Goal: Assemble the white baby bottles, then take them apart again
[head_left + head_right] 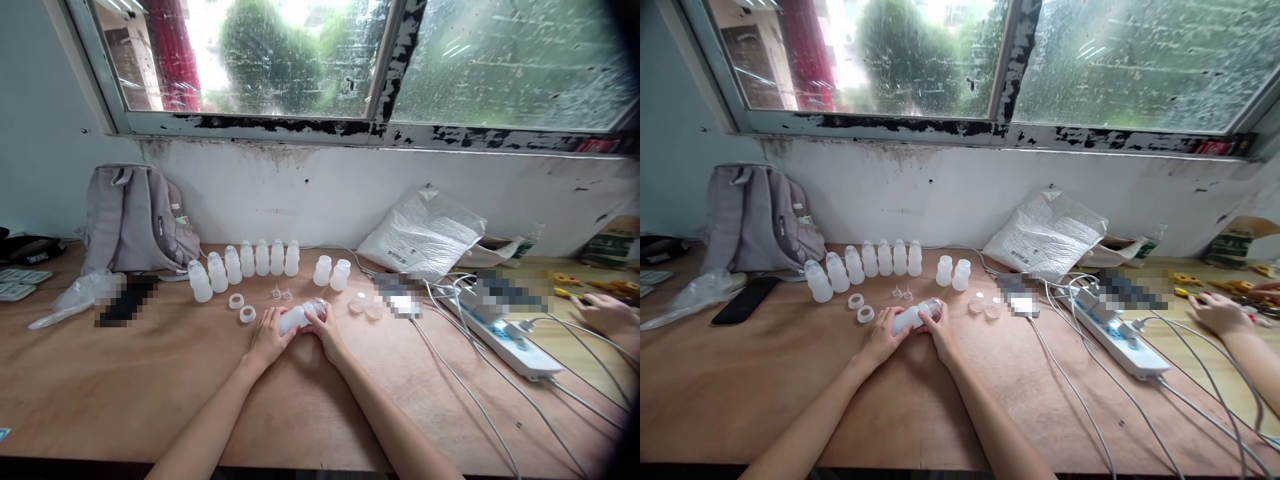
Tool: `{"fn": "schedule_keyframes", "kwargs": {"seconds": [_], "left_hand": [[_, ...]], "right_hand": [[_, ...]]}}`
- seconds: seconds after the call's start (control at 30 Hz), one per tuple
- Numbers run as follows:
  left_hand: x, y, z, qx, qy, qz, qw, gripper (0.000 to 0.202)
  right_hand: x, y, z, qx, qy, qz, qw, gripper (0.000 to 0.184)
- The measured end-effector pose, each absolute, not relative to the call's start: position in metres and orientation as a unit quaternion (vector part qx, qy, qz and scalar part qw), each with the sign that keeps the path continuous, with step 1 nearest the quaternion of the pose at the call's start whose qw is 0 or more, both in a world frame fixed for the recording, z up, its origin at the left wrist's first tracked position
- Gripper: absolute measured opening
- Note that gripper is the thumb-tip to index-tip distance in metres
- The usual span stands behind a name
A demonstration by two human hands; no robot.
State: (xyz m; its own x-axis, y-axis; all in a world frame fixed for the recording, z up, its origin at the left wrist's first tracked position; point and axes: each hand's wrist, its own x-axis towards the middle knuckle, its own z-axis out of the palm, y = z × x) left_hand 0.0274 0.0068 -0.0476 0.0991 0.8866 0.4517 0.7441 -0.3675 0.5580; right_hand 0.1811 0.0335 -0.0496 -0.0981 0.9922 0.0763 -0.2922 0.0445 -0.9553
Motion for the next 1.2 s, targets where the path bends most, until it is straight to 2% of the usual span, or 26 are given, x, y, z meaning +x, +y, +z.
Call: {"fn": "schedule_keyframes", "kwargs": {"seconds": [0.17,0.37,0.6,0.8,1.03,1.2], "left_hand": [[0.024,0.010,-0.054,0.721,0.583,0.368,0.070,0.039],[0.022,0.015,-0.062,0.723,0.574,0.380,0.052,0.055],[0.020,0.017,-0.064,0.729,0.578,0.363,0.051,0.067],[0.021,0.016,-0.062,0.726,0.590,0.351,0.040,0.058],[0.018,0.015,-0.056,0.710,0.624,0.325,0.003,0.051],[0.020,0.015,-0.059,0.682,0.660,0.315,-0.011,0.049]], "right_hand": [[0.185,0.034,-0.045,-0.381,-0.464,0.569,0.563,0.038],[0.195,0.036,-0.035,-0.415,-0.564,0.448,0.556,0.038],[0.202,0.058,0.029,-0.420,-0.782,0.214,0.408,0.030],[0.195,0.111,0.077,-0.464,-0.822,0.014,0.331,0.027],[0.187,0.163,0.071,-0.599,-0.778,-0.054,0.180,0.034],[0.188,0.181,0.055,-0.615,-0.775,-0.046,0.137,0.032]]}}
